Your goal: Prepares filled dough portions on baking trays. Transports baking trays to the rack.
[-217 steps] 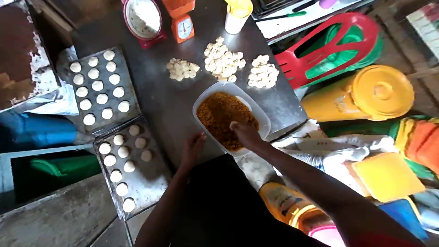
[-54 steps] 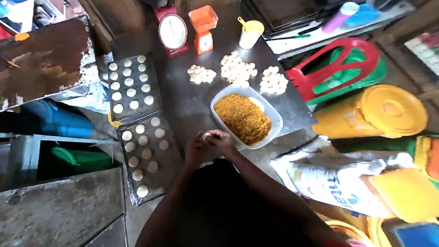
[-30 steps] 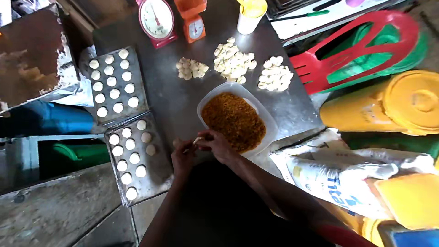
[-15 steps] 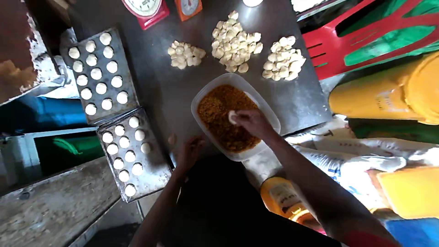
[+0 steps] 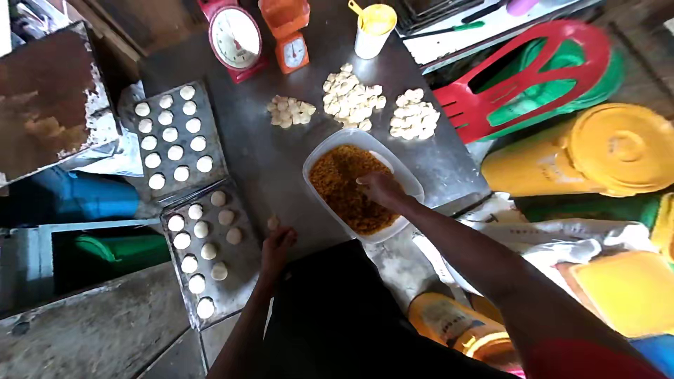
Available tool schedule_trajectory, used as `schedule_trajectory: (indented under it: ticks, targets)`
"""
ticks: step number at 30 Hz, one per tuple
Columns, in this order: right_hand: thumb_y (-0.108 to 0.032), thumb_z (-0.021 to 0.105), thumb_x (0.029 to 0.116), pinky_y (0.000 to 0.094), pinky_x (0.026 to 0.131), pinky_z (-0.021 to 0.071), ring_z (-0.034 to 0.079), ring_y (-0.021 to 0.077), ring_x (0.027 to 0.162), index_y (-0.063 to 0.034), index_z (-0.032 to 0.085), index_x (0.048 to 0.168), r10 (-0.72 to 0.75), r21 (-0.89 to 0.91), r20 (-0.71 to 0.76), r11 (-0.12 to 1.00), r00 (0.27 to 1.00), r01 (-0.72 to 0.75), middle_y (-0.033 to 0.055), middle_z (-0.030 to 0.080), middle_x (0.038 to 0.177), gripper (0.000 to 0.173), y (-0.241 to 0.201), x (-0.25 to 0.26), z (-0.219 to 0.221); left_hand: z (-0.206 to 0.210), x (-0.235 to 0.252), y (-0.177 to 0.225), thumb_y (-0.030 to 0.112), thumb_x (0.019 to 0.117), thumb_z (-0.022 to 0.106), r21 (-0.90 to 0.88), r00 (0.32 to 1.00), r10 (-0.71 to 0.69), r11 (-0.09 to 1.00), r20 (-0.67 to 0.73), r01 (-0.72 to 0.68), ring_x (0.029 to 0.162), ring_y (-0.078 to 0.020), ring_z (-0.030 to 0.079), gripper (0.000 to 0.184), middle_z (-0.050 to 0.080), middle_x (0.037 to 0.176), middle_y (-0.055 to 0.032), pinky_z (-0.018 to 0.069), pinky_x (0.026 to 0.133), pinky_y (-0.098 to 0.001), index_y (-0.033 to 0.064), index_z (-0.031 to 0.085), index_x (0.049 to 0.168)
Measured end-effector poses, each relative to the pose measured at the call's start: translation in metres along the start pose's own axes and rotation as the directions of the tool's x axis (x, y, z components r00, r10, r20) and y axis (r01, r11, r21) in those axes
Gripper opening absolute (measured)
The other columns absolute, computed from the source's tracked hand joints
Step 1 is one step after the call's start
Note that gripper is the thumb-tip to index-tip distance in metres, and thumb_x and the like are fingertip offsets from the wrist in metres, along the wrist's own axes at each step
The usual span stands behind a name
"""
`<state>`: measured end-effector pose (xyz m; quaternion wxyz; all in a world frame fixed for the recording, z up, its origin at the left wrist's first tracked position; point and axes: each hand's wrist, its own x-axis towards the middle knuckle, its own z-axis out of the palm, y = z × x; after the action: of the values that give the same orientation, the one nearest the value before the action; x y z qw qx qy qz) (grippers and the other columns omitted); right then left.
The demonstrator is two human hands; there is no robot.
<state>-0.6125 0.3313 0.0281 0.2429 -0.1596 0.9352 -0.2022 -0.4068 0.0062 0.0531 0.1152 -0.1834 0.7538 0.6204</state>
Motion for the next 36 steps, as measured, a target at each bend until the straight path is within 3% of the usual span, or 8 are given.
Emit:
schedule_trajectory:
  ticks: [7,9,13,18,24,27,31,36]
  targets:
    - [-0.016,0.073,0.0951,0.0452,0.076,0.0623,0.071,0.0238,0.080,-0.0015,0.071,0.116,0.060,0.522,0.044,0.850,0.997,-0.074,0.0147,0.072,0.099,0.025,-0.015,-0.024,-0.043,0.020,0.026,0.052,0.020,0.1044,0.059,0.058,0.989,0.150,0.987,-0.001,-0.150,0.101,-0.0174,0.073,0.029,0.074,0.114,-0.0101,0.0611,0.092,-0.0360,0.0003,0.068,0.125]
    - [-0.014,0.075,0.0936,0.0430,0.076,0.0611,0.070,0.0228,0.083,-0.0008,0.069,0.118,0.051,0.647,0.058,0.759,0.997,-0.076,0.0144,0.072,0.102,0.028,-0.020,-0.032,-0.049,0.043,0.044,0.085,0.023,0.1046,0.059,0.025,0.980,0.195,0.980,0.023,-0.196,0.113,-0.0186,0.069,0.037,0.068,0.128,-0.0125,0.0589,0.097,-0.0367,0.0016,0.062,0.135]
    - [-0.001,0.071,0.0908,0.0402,0.086,0.0603,0.070,0.0191,0.096,-0.0018,0.069,0.120,0.063,0.805,0.075,0.585,0.995,-0.098,0.0116,0.072,0.109,0.029,-0.034,-0.041,-0.057,0.101,0.095,0.121,0.041,0.1085,0.045,-0.138,0.970,0.160,0.981,0.183,-0.136,0.144,-0.0217,0.044,0.060,0.039,0.162,-0.0082,0.0435,0.116,-0.0473,0.0134,0.034,0.160]
    - [-0.007,0.072,0.0932,0.0421,0.085,0.0612,0.070,0.0207,0.095,-0.0057,0.071,0.118,0.023,0.860,0.078,0.505,0.997,-0.079,0.0099,0.072,0.110,0.025,-0.026,-0.031,-0.057,0.151,0.134,0.115,0.058,0.1082,0.028,-0.465,0.926,-0.101,0.842,0.364,0.274,0.110,-0.0238,0.066,0.066,0.067,0.125,-0.0118,0.0562,0.095,-0.0460,0.0071,0.060,0.135]
    - [-0.015,0.075,0.0932,0.0450,0.082,0.0626,0.073,0.0193,0.089,-0.0089,0.074,0.113,0.180,0.625,-0.053,0.773,0.982,-0.107,0.0079,0.075,0.104,0.021,-0.015,-0.017,-0.047,0.151,0.125,0.119,0.012,0.1081,0.050,-0.258,0.969,-0.053,0.959,0.241,0.117,0.108,-0.0247,0.071,0.031,0.065,0.130,-0.0154,0.0614,0.095,-0.0434,-0.0008,0.061,0.134]
    - [-0.014,0.073,0.0949,0.0421,0.075,0.0656,0.074,0.0184,0.082,-0.0071,0.072,0.114,0.181,0.592,-0.071,0.799,0.981,-0.105,0.0088,0.074,0.103,0.020,-0.027,-0.010,-0.047,0.153,0.129,0.124,0.012,0.1046,0.059,-0.168,0.979,-0.122,0.974,0.164,0.150,0.101,-0.0221,0.074,0.031,0.070,0.123,-0.0138,0.0632,0.091,-0.0406,0.0021,0.064,0.133]
    - [-0.016,0.068,0.0986,0.0434,0.077,0.0644,0.073,0.0197,0.083,-0.0062,0.070,0.120,0.073,0.621,0.052,0.778,0.996,-0.090,0.0107,0.072,0.103,0.024,-0.022,0.002,-0.059,0.150,0.137,0.120,0.018,0.1031,0.063,-0.092,0.982,-0.157,0.982,0.102,0.166,0.090,-0.0204,0.074,0.031,0.073,0.111,-0.0129,0.0637,0.083,-0.0409,0.0045,0.066,0.130]
    - [-0.008,0.062,0.1019,0.0410,0.079,0.0663,0.076,0.0240,0.089,-0.0071,0.058,0.141,-0.095,0.705,0.260,0.699,0.961,-0.122,0.0141,0.070,0.124,0.039,-0.024,0.000,-0.088,0.141,0.135,0.123,0.012,0.1027,0.062,-0.095,0.993,-0.083,0.991,0.081,0.090,0.091,-0.0202,0.073,0.030,0.071,0.114,-0.0142,0.0634,0.082,-0.0393,0.0025,0.064,0.131]
